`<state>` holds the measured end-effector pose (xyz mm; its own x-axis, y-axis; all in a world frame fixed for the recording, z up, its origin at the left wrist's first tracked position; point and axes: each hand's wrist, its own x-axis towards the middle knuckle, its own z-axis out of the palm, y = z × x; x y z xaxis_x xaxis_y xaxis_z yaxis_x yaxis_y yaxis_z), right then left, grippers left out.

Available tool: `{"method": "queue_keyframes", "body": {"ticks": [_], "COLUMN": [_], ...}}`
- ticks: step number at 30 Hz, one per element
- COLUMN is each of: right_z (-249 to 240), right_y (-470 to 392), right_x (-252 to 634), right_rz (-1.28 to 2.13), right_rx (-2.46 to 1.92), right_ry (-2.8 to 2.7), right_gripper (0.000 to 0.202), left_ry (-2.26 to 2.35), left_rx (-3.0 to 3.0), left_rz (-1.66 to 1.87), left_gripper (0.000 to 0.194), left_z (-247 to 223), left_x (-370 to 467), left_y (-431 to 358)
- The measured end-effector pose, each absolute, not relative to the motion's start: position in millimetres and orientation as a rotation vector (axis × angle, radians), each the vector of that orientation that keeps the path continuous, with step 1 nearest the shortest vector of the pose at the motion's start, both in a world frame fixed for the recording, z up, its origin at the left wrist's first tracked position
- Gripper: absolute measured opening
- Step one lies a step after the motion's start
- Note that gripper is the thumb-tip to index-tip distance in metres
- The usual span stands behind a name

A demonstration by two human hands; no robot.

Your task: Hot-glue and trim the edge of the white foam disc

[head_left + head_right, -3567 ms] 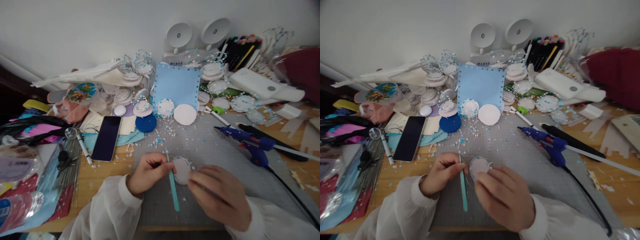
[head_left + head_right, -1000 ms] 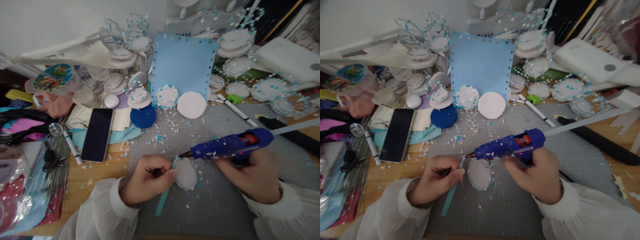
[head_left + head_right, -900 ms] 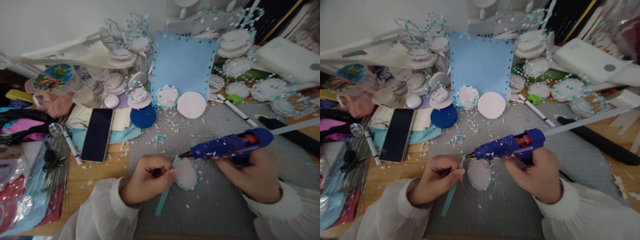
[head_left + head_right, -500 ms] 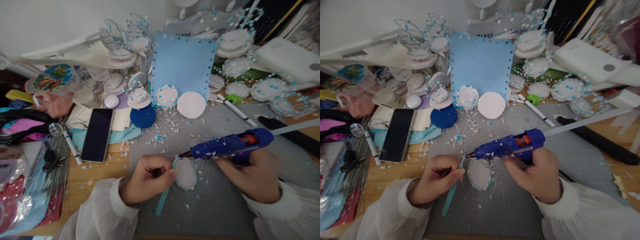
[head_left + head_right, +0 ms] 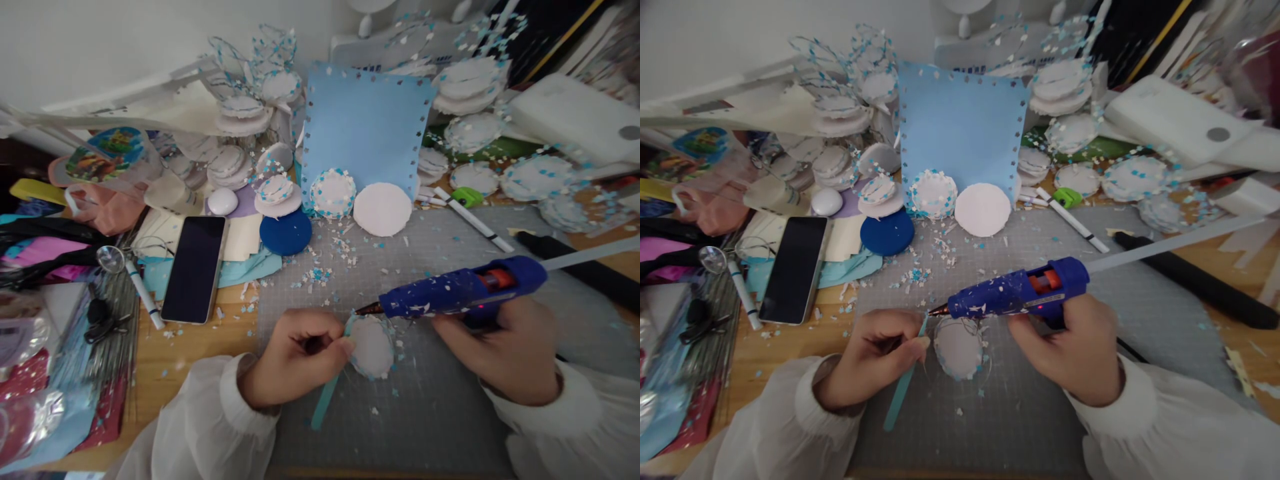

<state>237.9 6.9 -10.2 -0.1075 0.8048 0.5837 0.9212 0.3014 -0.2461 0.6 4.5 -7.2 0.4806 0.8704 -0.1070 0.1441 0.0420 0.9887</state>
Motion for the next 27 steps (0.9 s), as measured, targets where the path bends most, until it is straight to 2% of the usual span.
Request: {"method": "queue_keyframes", "body": {"ticks": [12, 17, 23, 27], "right_z": [-18, -12, -20, -26], "right_y": [9, 15, -5, -17], "right_x": [251, 270, 320, 330], "right_rz": [-0.363, -0.262, -0.137, 0.047], "right_rx": [-1.605, -1.82, -2.048, -2.146], "right_ry": [-1.864, -1.608, -1.519, -1.582], "right_gripper": [0.033, 0.031, 0.038, 0.03], "left_ry": [0.962, 0.997, 1.033, 1.0], "left_rx": [1.433, 1.417, 1.413, 1.42], "left_rz": [0.711, 0.699, 0.71, 0.697], "left_gripper": [0.039, 0.044, 0.041, 0.037], "left_z": [-9, -9, -7, -9], "left_x": [1, 1, 1, 0], "left_y": [5, 6, 8, 9]}}
